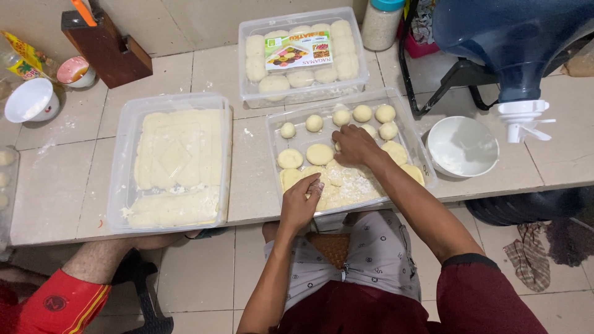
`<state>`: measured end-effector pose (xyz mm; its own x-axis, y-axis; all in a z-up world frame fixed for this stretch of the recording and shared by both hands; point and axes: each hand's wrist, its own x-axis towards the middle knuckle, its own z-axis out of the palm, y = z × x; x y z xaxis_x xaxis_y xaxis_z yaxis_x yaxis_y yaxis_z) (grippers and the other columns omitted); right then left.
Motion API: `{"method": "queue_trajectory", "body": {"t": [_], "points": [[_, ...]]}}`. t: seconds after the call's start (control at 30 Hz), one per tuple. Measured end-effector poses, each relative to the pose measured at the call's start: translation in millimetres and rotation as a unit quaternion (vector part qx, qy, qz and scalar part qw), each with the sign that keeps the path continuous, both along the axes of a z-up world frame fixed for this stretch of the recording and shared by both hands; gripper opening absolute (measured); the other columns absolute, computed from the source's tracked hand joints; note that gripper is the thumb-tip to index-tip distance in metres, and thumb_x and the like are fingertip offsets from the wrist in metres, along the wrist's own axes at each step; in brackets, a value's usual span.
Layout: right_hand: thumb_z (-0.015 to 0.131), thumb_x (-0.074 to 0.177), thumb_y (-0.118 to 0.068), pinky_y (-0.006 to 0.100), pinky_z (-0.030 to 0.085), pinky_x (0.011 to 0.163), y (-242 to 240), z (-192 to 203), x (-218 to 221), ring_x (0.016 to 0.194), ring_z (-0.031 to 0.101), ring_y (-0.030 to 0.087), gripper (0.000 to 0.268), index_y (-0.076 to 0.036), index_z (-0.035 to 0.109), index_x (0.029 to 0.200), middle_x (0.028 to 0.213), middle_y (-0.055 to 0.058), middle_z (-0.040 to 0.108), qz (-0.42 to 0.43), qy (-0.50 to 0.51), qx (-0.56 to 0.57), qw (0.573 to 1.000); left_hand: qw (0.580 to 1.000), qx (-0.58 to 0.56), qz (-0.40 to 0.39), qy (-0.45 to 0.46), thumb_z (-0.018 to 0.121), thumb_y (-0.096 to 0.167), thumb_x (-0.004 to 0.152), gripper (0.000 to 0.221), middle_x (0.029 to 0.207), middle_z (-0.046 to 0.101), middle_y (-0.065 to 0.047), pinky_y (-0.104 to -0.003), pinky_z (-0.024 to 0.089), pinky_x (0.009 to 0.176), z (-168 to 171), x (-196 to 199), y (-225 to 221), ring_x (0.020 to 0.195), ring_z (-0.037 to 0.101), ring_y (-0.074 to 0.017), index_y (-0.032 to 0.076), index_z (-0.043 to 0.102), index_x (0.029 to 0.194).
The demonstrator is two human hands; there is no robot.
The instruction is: Shaping pieces of dough into small balls by rolling them between the palms and arranging them in a tray.
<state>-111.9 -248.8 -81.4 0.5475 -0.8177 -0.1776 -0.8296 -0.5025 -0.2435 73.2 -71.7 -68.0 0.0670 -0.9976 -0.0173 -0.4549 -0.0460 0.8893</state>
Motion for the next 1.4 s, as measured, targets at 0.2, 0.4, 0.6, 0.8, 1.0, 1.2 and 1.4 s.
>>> {"method": "queue_trajectory", "body": {"t": [0.2, 0.4, 0.6, 0.8, 1.0, 1.2, 1.4], "points": [[0.070, 0.078, -0.033, 0.044, 0.048, 0.094, -1, 1, -6, 0.111, 0.063, 0.036, 0.044, -0.012, 0.067, 0.117, 0.117, 0.018, 0.065, 0.002, -0.028, 0.030, 0.999, 1.000, 0.002, -0.002, -0.015, 0.066, 0.025, 0.096, 0.034, 0.121, 0.074, -0.013, -0.045, 0.053, 0.101, -4, -2, 3, 0.111, 0.071, -0.0331, 0.016, 0.071, 0.129], [0.070, 0.076, -0.030, 0.046, 0.049, 0.096, 2, 10, -11, 0.113, 0.062, 0.036, 0.042, -0.012, 0.064, 0.114, 0.116, 0.015, 0.064, 0.000, -0.079, 0.073, 0.994, 0.998, -0.030, -0.016, -0.049, 0.064, 0.023, 0.098, 0.034, 0.116, 0.075, -0.013, -0.044, 0.056, 0.097, -1, -5, 5, 0.105, 0.072, -0.0310, 0.014, 0.070, 0.130], [0.071, 0.077, -0.027, 0.051, 0.048, 0.097, 1, 14, -17, 0.115, 0.061, 0.040, 0.040, -0.009, 0.062, 0.112, 0.115, 0.017, 0.063, -0.013, -0.155, 0.086, 0.984, 0.999, -0.024, -0.017, -0.024, 0.065, 0.024, 0.098, 0.033, 0.118, 0.074, -0.013, -0.044, 0.055, 0.096, -5, -4, 3, 0.105, 0.072, -0.0316, 0.014, 0.071, 0.129], [0.075, 0.073, -0.018, 0.054, 0.052, 0.085, -22, -24, -33, 0.100, 0.065, 0.039, 0.036, -0.011, 0.061, 0.105, 0.106, 0.014, 0.062, -0.054, -0.325, 0.011, 0.944, 0.973, -0.166, -0.004, -0.159, 0.064, 0.028, 0.100, 0.032, 0.105, 0.075, -0.011, -0.041, 0.058, 0.087, -29, -12, 1, 0.096, 0.074, -0.0268, 0.013, 0.071, 0.128], [0.063, 0.079, 0.000, 0.029, 0.050, 0.082, -19, -14, -31, 0.094, 0.055, 0.014, 0.053, -0.009, 0.055, 0.131, 0.105, 0.003, 0.053, -0.117, -0.544, 0.079, 0.827, 0.961, -0.213, 0.010, -0.177, 0.065, 0.028, 0.099, 0.032, 0.100, 0.075, -0.013, -0.043, 0.059, 0.082, -33, -12, -3, 0.093, 0.074, -0.0307, 0.011, 0.072, 0.125], [0.067, 0.078, -0.005, 0.038, 0.057, 0.084, -6, 3, -23, 0.098, 0.065, 0.027, 0.049, -0.012, 0.069, 0.127, 0.116, 0.014, 0.062, -0.127, -0.441, 0.012, 0.888, 0.977, -0.170, -0.006, -0.126, 0.067, 0.024, 0.098, 0.031, 0.102, 0.076, -0.015, -0.043, 0.060, 0.081, -26, -7, -3, 0.088, 0.076, -0.0296, 0.010, 0.072, 0.124], [0.052, 0.095, -0.010, 0.052, 0.047, 0.108, 21, 38, -9, 0.128, 0.059, 0.042, 0.044, -0.011, 0.065, 0.137, 0.140, 0.023, 0.059, -0.040, -0.124, 0.020, 0.991, 0.986, -0.128, -0.013, -0.102, 0.068, 0.023, 0.098, 0.030, 0.104, 0.076, -0.015, -0.043, 0.060, 0.083, -19, -5, -3, 0.091, 0.076, -0.0292, 0.010, 0.071, 0.126]]}}
